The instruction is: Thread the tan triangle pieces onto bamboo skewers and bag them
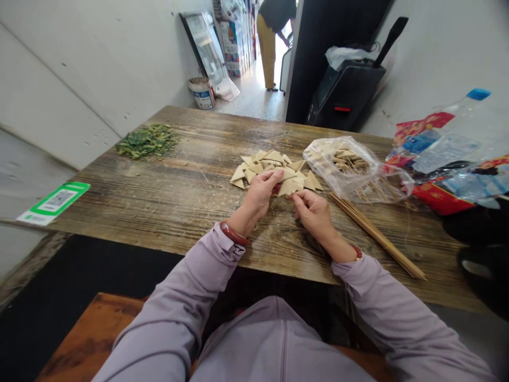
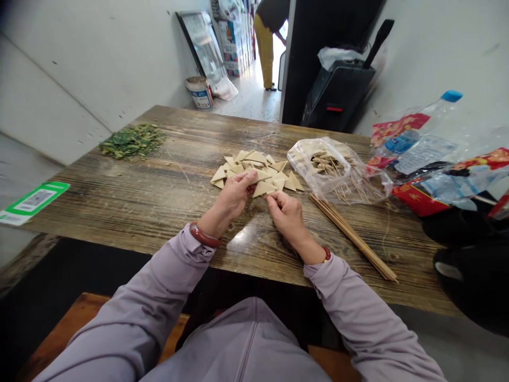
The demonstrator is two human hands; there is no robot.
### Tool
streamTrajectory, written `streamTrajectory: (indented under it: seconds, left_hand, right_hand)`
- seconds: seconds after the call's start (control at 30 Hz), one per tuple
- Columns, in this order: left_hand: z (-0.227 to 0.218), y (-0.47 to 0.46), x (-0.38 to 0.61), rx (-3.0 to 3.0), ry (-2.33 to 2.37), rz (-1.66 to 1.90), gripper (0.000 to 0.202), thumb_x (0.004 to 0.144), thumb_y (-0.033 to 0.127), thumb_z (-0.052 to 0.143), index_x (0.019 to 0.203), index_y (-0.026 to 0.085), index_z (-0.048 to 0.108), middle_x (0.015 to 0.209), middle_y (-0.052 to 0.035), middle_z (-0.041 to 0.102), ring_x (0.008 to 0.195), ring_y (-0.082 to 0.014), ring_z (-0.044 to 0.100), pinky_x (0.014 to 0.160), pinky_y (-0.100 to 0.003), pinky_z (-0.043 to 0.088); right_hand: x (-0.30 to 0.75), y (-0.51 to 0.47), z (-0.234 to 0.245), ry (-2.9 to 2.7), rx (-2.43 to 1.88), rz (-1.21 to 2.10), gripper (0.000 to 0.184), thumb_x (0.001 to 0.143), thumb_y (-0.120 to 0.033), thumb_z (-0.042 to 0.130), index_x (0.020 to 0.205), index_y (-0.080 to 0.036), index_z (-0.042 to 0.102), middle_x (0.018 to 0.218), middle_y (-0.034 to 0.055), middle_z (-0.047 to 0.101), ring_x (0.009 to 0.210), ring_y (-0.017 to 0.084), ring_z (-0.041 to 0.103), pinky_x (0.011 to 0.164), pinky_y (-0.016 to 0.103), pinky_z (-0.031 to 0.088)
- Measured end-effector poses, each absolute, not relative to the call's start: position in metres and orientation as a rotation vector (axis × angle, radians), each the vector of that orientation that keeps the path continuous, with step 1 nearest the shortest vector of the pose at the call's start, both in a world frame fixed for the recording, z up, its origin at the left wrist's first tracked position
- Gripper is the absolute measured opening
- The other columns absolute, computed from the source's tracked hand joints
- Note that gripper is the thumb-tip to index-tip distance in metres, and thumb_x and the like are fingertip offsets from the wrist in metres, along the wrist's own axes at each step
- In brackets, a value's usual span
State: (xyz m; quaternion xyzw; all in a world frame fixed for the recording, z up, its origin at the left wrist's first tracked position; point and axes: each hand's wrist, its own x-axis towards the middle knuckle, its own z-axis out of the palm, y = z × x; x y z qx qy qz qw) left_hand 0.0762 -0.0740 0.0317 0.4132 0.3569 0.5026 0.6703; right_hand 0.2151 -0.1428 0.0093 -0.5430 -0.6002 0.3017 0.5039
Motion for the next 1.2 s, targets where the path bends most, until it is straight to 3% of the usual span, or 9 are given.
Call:
streamTrajectory:
  seconds: [0.17,0.33,0.57,0.8,1.03,1.2]
  left_hand:
    - [0.039,-0.068,0.066,0.87,0.907,1.184,0.029,0.084,0.044,0.075,0.087,0.015,0.071,0.07,0.0002,0.065,0.056,-0.0064,0.055,0.055,-0.019,0.041]
    - [0.041,-0.058,0.046,1.094,1.078,1.33,0.019,0.079,0.034,0.077,0.083,0.015,0.074,0.066,0.0009,0.063,0.056,-0.0063,0.049,0.054,-0.019,0.036]
    - [0.034,-0.054,0.035,1.871,1.285,1.128,0.01,0.08,0.026,0.072,0.076,0.017,0.076,0.075,-0.0038,0.068,0.075,-0.0168,0.058,0.074,-0.029,0.044]
    - [0.021,-0.06,0.051,2.532,1.472,0.702,0.014,0.087,0.03,0.069,0.089,0.02,0.077,0.102,-0.013,0.069,0.107,-0.0306,0.059,0.102,-0.046,0.042]
    - [0.024,-0.066,0.057,2.646,1.482,0.484,0.02,0.085,0.036,0.071,0.092,0.017,0.074,0.113,-0.0173,0.065,0.112,-0.0356,0.056,0.099,-0.049,0.043]
    - [0.028,-0.072,0.06,2.678,1.439,0.479,0.017,0.085,0.029,0.069,0.097,0.018,0.068,0.11,-0.0157,0.065,0.112,-0.0338,0.057,0.097,-0.045,0.045]
  right_hand:
    - [0.223,-0.139,0.01,-1.399,-1.294,0.708,0.029,0.093,-0.047,0.058,0.083,-0.021,0.067,0.052,-0.0044,0.053,0.047,0.013,0.048,0.052,0.026,0.037]
    - [0.239,-0.133,0.009,-1.357,-1.291,0.68,0.029,0.092,-0.046,0.059,0.084,-0.019,0.068,0.053,-0.0049,0.052,0.049,0.012,0.045,0.051,0.025,0.035]
    - [0.245,-0.131,0.011,-1.289,-1.268,0.686,0.027,0.09,-0.043,0.06,0.082,-0.018,0.067,0.051,-0.0053,0.051,0.048,0.011,0.044,0.051,0.025,0.034]
    - [0.243,-0.128,0.012,-1.287,-1.263,0.68,0.03,0.089,-0.047,0.06,0.08,-0.018,0.066,0.05,-0.0054,0.051,0.047,0.011,0.044,0.05,0.025,0.034]
    - [0.243,-0.126,0.009,-1.337,-1.272,0.635,0.03,0.089,-0.047,0.059,0.079,-0.019,0.067,0.052,-0.0042,0.052,0.05,0.012,0.046,0.051,0.025,0.035]
    - [0.244,-0.126,0.005,-1.337,-1.269,0.651,0.029,0.092,-0.045,0.058,0.08,-0.019,0.066,0.052,-0.0051,0.052,0.049,0.011,0.047,0.052,0.024,0.036]
